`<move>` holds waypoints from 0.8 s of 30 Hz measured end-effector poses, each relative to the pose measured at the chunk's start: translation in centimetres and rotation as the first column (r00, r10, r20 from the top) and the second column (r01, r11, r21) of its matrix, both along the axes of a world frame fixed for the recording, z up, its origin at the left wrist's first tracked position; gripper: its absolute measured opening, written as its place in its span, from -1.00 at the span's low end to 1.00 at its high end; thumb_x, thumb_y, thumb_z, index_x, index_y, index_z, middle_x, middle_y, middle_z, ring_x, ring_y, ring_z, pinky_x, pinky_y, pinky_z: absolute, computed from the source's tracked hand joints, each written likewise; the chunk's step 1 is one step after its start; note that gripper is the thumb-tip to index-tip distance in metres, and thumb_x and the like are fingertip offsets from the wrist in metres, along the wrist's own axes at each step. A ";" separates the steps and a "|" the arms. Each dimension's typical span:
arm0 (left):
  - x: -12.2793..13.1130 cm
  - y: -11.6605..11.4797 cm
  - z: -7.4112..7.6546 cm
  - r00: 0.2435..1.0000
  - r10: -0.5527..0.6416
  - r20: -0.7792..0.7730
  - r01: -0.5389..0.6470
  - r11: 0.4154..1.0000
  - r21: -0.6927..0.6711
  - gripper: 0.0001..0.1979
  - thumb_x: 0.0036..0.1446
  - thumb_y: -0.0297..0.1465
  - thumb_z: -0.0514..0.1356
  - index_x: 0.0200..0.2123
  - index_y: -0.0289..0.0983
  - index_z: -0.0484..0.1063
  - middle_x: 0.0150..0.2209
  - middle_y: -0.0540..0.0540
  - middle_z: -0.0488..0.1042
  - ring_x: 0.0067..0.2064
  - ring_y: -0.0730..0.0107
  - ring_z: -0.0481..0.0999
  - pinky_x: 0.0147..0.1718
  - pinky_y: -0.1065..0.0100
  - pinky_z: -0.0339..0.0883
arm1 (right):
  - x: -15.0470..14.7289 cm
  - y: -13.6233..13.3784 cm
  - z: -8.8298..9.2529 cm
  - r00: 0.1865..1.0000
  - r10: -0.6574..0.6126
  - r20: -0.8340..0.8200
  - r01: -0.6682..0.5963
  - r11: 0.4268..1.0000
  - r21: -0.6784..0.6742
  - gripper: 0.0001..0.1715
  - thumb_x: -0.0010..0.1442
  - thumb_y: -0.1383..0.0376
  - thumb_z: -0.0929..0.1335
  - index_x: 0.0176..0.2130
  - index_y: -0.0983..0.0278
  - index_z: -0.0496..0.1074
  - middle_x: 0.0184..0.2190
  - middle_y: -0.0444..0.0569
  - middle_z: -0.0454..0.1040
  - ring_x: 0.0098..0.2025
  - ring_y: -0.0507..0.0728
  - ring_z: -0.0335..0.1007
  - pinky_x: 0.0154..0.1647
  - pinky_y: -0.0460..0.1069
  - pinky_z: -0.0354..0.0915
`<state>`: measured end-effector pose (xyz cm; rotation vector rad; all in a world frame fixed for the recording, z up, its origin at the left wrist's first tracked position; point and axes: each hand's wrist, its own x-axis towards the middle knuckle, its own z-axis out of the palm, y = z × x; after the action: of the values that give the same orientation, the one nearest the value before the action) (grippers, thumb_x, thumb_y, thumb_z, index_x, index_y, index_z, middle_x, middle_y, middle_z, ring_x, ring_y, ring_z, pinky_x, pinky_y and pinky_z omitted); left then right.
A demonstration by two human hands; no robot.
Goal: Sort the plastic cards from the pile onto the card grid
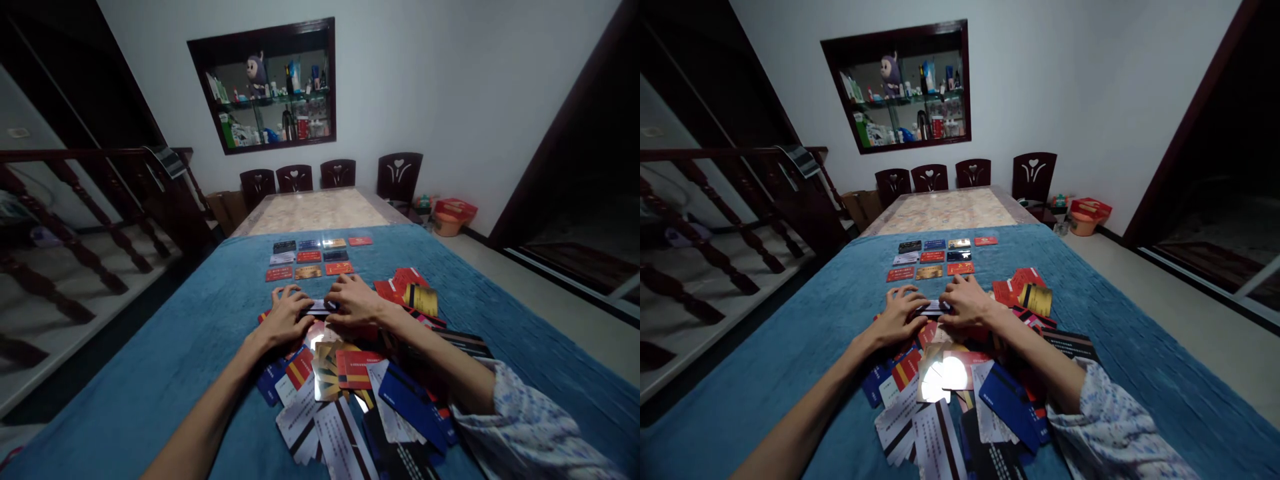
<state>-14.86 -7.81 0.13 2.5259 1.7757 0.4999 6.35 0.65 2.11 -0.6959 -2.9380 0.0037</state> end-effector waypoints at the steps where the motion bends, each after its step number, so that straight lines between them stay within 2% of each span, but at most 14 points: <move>1: 0.0 0.0 -0.1 1.000 -0.002 0.003 0.002 1.000 -0.009 -0.71 0.19 -0.32 0.19 -0.02 -0.16 0.52 -0.01 -0.13 0.53 0.19 -0.03 0.22 0.18 -0.24 -0.08 | 0.0 0.0 0.0 1.000 0.001 0.005 -0.001 1.000 -0.002 -0.54 0.21 -0.04 0.35 -0.10 0.23 0.54 -0.14 0.09 0.51 -0.01 0.28 0.19 -0.07 0.11 0.04; 10: 0.0 0.2 -0.5 0.999 0.019 0.036 -0.019 1.000 0.011 -0.72 0.17 -0.42 0.14 -0.07 -0.17 0.54 -0.05 -0.12 0.56 0.15 0.01 0.27 0.14 -0.18 -0.03 | -0.1 -0.2 -0.4 0.999 -0.027 -0.028 0.027 1.000 -0.008 -0.65 0.21 0.07 0.36 -0.09 0.19 0.54 -0.13 0.05 0.52 -0.01 0.25 0.23 -0.11 0.08 0.04; 18: -0.5 0.8 -0.6 0.990 0.062 0.126 -0.065 0.998 0.014 -0.70 0.15 -0.53 0.10 -0.18 -0.18 0.59 -0.18 -0.11 0.61 0.09 0.06 0.34 0.12 -0.15 0.00 | -0.2 0.0 -0.6 0.992 -0.019 -0.122 0.018 1.000 -0.012 -0.73 0.24 0.28 0.33 -0.08 0.20 0.55 -0.18 0.02 0.56 -0.07 0.19 0.27 -0.13 0.05 0.05; 24: -0.7 1.0 -0.6 0.970 0.097 0.221 -0.102 0.995 0.011 -0.70 0.17 -0.51 0.10 -0.17 -0.17 0.59 -0.19 -0.12 0.60 0.07 0.08 0.36 0.10 -0.12 0.04 | -0.5 0.4 -1.4 0.979 -0.048 -0.200 0.044 0.999 -0.025 -0.77 0.30 0.34 0.28 -0.21 0.27 0.54 -0.24 0.04 0.56 -0.11 0.18 0.29 -0.14 0.03 0.09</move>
<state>-15.56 -6.81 -0.43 2.2970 1.8291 0.7746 5.84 1.08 0.69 -0.7207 -2.7325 0.0938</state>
